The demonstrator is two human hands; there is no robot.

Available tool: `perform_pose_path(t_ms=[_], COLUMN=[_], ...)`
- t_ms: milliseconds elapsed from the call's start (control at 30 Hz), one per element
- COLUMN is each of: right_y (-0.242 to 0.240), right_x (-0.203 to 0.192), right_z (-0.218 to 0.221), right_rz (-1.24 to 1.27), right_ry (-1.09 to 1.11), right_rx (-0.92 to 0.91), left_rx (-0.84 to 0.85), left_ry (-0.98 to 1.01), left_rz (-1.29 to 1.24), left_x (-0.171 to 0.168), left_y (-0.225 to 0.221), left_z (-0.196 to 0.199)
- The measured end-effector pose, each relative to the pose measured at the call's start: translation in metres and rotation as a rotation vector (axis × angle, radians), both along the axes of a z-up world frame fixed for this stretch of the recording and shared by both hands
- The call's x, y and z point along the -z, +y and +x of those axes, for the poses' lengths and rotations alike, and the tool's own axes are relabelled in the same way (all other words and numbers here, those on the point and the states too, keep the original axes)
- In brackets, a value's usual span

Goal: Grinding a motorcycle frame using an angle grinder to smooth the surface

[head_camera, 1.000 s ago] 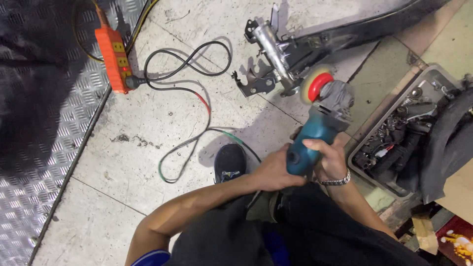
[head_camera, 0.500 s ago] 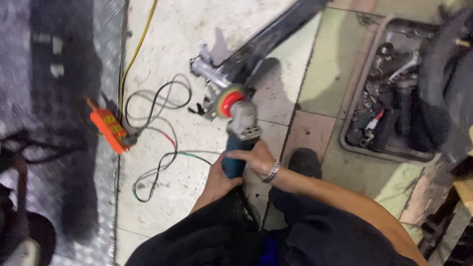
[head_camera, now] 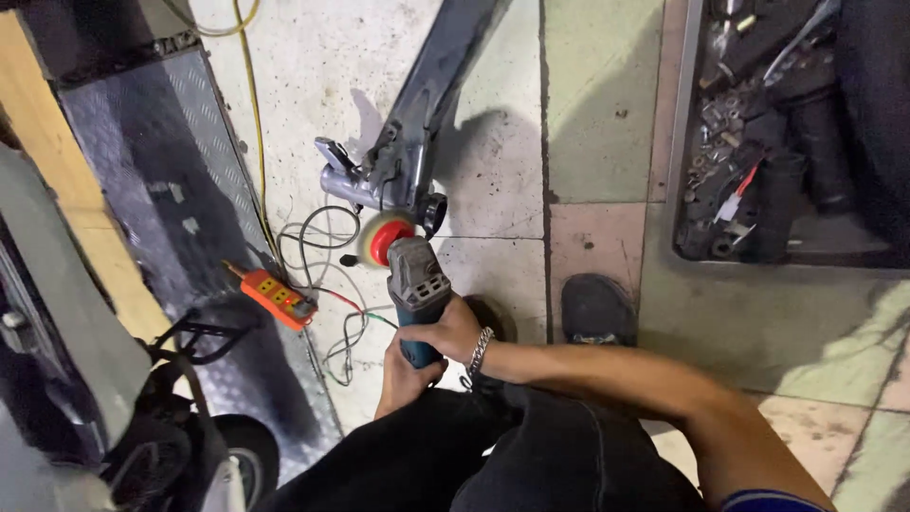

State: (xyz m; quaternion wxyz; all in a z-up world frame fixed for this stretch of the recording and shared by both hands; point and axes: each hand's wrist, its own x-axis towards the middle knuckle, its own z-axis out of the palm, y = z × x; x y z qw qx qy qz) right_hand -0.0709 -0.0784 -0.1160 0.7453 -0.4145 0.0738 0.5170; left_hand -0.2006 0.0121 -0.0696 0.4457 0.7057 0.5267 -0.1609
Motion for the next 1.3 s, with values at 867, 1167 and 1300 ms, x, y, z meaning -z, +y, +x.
perform_pose_path(t_ms=[867, 1167, 1300], right_y=[0.0, -0.002, -0.002], right_x=[-0.006, 0.013, 0.01], right_z=[0.001, -0.017, -0.018], right_rz=[-0.064, -0.023, -0.012], right_ry=[0.029, 0.064, 0.098], right_rx=[-0.072, -0.043, -0.031], left_rx=[0.01, 0.022, 0.019], left_ry=[0.069, 0.036, 0.022], left_rz=[0.025, 0.019, -0.004], left_x=[0.006, 0.005, -0.006], left_y=[-0.007, -0.005, -0.006], left_z=[-0.007, -0.011, 0.001])
